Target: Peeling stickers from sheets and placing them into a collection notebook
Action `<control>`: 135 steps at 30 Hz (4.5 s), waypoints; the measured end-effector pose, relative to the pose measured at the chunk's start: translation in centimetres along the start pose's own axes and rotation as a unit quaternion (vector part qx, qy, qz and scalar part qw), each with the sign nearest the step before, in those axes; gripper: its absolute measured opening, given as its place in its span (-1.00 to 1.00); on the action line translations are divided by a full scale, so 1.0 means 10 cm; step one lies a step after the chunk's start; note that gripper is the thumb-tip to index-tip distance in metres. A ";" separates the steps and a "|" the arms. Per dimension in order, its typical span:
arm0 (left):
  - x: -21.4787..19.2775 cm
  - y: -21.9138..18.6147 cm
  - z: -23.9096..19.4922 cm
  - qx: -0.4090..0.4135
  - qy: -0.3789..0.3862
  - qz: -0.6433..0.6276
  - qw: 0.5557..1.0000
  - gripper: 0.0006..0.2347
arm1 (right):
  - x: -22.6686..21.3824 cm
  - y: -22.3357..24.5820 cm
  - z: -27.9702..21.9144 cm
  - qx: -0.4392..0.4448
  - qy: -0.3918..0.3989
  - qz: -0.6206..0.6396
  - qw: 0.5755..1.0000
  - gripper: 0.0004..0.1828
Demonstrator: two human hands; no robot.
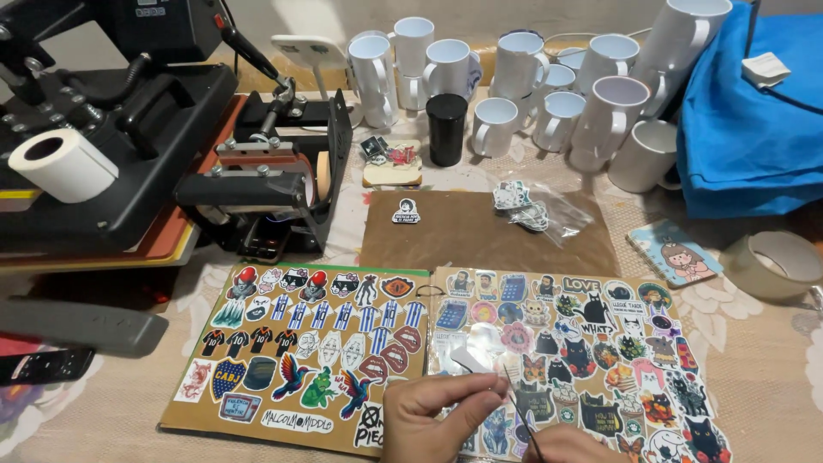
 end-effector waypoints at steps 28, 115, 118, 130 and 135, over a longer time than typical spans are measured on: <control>-0.03 0.27 0.00 -0.046 0.022 -0.097 0.994 -0.83 | 0.10 -0.79 -0.01 0.053 0.133 -0.021 0.989 -0.70; -0.22 0.19 -0.17 -0.119 0.132 -0.188 0.966 -0.28 | -0.51 1.30 0.45 -0.172 -0.292 -0.152 0.928 -0.80; -0.18 -0.11 -0.26 0.007 0.069 -0.058 0.996 -0.35 | -0.52 1.39 0.41 -0.243 -0.241 -0.141 0.929 -0.83; -0.06 -0.69 -0.49 0.177 -0.083 0.303 0.933 -0.73 | -0.40 1.25 -0.03 -0.223 -0.229 -0.291 0.902 -0.76; -0.13 -0.57 -0.53 0.366 0.040 0.320 0.873 -0.89 | -0.40 1.24 -0.02 -0.228 -0.223 -0.289 0.903 -0.74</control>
Point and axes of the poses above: each hand's wrist, its own z-axis towards the middle knuckle, its own x-axis out of the palm, y = z × x, the point moved 4 cm from there along z, towards the middle knuckle, and after that the axes turned 2 degrees about -y, right-handed, at the moved point
